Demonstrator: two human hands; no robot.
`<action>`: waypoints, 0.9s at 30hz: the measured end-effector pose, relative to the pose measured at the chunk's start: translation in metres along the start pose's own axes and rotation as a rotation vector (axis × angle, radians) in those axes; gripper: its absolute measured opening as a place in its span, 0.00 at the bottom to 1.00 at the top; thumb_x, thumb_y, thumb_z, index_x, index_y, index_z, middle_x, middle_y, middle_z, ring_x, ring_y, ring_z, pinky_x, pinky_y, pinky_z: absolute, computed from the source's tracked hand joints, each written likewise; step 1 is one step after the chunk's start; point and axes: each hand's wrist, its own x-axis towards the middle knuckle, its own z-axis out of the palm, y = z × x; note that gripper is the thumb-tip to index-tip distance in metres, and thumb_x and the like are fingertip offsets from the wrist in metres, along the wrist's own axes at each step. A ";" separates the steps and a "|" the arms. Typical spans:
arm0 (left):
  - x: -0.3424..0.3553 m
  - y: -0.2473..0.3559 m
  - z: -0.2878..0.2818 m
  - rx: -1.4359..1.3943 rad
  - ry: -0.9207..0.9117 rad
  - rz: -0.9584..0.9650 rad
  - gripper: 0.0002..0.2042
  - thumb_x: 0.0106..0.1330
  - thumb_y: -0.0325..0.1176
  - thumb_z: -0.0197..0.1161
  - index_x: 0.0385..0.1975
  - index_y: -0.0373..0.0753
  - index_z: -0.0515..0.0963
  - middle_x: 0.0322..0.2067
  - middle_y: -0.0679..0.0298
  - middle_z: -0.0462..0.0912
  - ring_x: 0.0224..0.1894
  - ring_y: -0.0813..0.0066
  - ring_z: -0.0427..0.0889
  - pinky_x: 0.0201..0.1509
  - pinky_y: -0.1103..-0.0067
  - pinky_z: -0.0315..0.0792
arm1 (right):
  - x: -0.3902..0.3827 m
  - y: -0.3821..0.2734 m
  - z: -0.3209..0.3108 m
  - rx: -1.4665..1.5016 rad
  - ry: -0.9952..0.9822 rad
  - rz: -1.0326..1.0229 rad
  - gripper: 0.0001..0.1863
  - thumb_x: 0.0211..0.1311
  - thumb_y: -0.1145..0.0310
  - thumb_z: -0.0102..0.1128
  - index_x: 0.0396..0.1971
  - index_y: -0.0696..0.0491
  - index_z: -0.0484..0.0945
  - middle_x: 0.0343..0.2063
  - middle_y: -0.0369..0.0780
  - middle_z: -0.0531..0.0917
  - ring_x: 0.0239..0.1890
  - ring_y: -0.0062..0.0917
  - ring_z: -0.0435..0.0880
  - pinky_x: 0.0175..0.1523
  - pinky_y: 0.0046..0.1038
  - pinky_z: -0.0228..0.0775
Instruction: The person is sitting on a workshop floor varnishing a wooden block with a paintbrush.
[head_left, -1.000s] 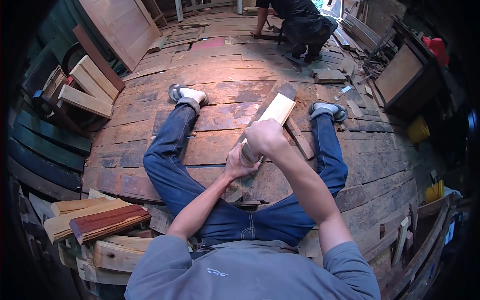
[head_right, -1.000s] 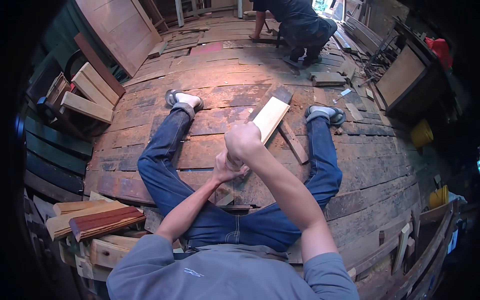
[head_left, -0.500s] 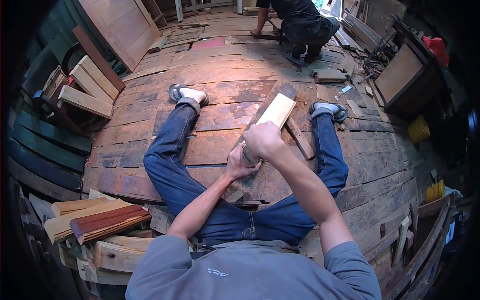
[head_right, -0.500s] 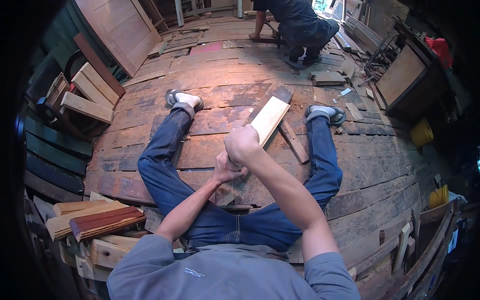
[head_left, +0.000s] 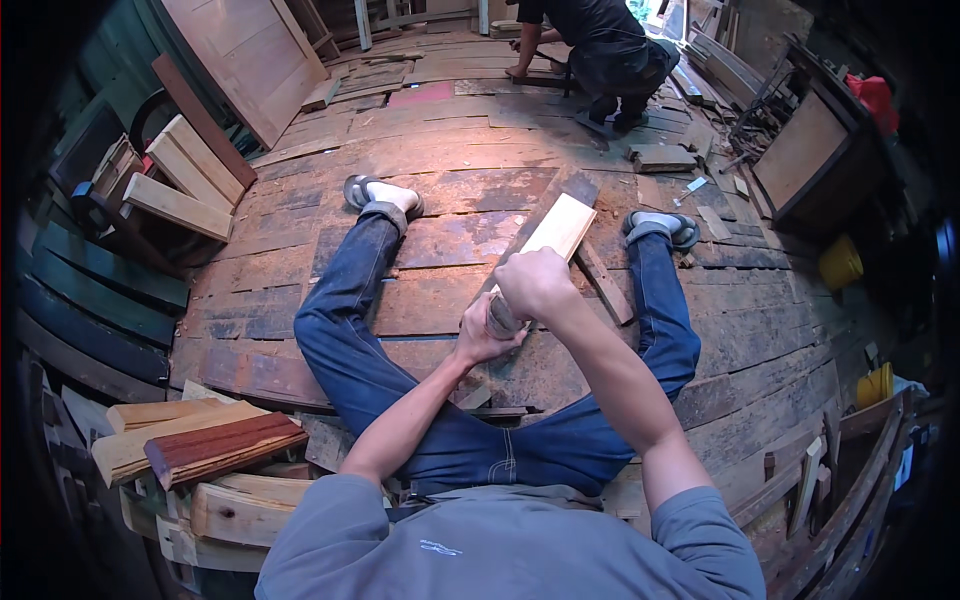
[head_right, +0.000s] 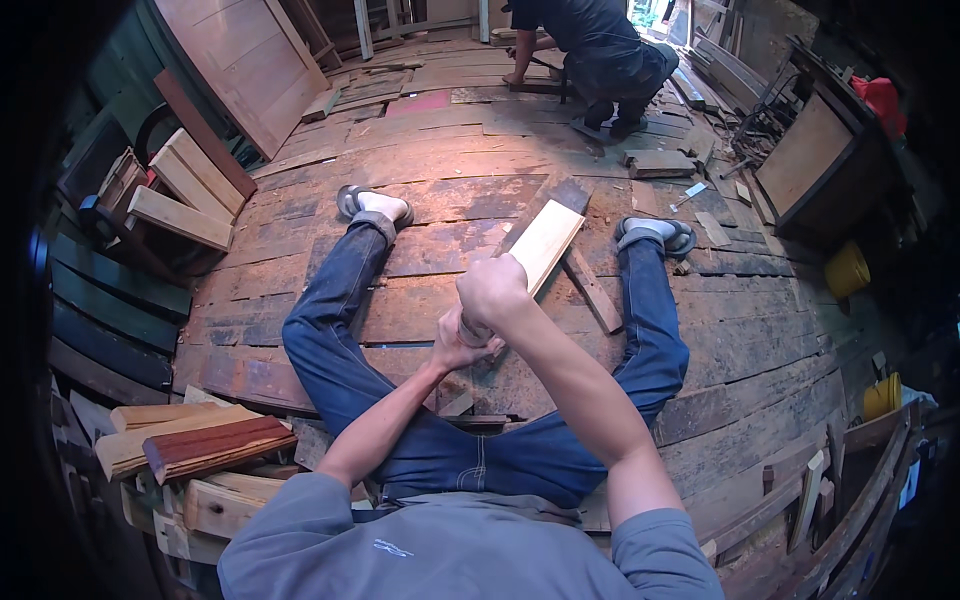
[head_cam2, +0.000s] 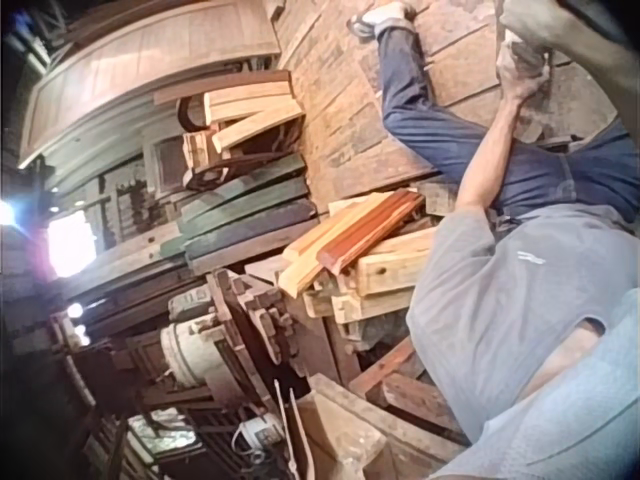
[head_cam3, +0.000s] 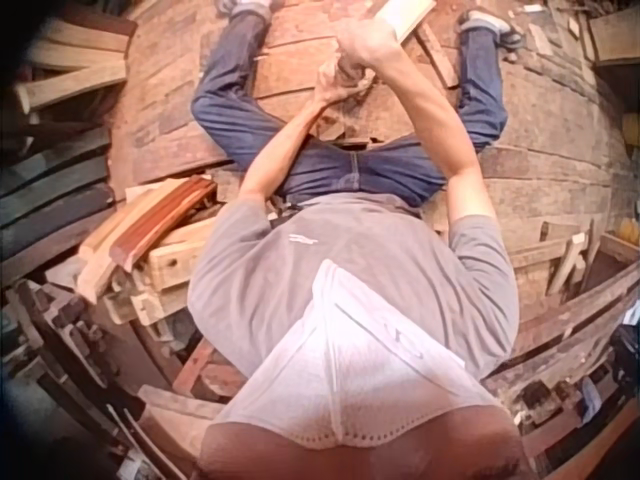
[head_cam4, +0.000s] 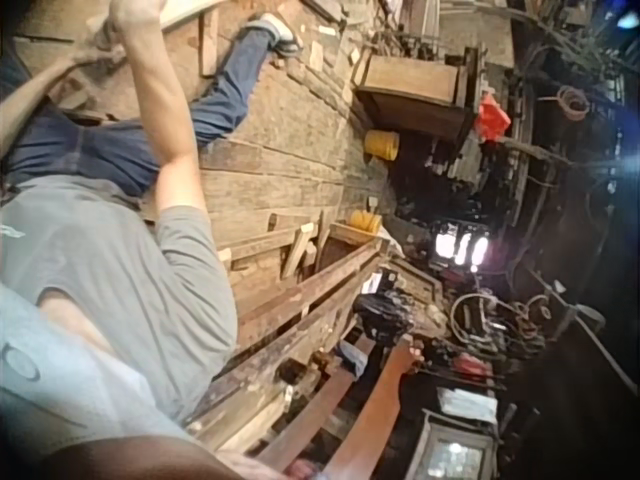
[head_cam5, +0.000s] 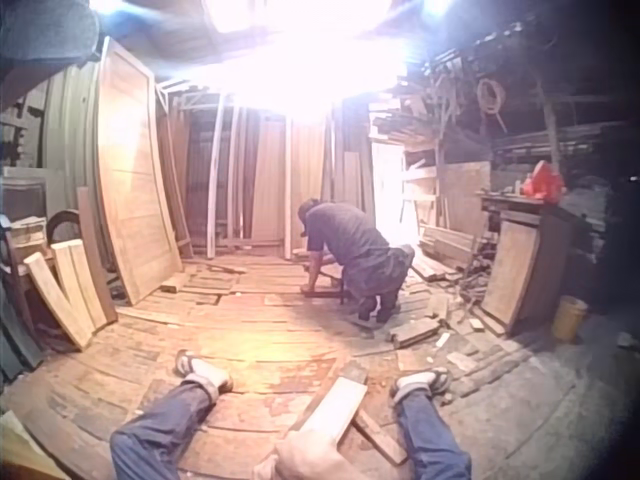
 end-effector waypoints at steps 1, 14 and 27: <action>0.000 -0.001 0.000 -0.001 -0.001 -0.002 0.29 0.38 0.40 0.77 0.39 0.33 0.71 0.31 0.52 0.78 0.34 0.55 0.81 0.41 0.68 0.75 | -0.001 0.001 -0.001 0.009 -0.008 0.006 0.12 0.43 0.67 0.66 0.31 0.50 0.85 0.33 0.40 0.86 0.38 0.29 0.87 0.44 0.30 0.76; 0.003 0.002 -0.003 0.057 0.022 -0.063 0.28 0.41 0.42 0.78 0.37 0.32 0.72 0.31 0.53 0.80 0.34 0.59 0.83 0.40 0.70 0.76 | -0.006 0.034 -0.007 0.117 -0.005 0.077 0.17 0.45 0.57 0.67 0.32 0.53 0.84 0.32 0.44 0.85 0.38 0.36 0.85 0.43 0.34 0.78; 0.001 -0.013 -0.001 0.073 0.061 -0.046 0.30 0.44 0.42 0.77 0.42 0.31 0.71 0.33 0.51 0.81 0.37 0.56 0.84 0.41 0.69 0.78 | 0.030 0.087 0.049 0.426 0.039 -0.214 0.16 0.44 0.58 0.67 0.29 0.55 0.86 0.27 0.48 0.85 0.32 0.38 0.85 0.39 0.33 0.76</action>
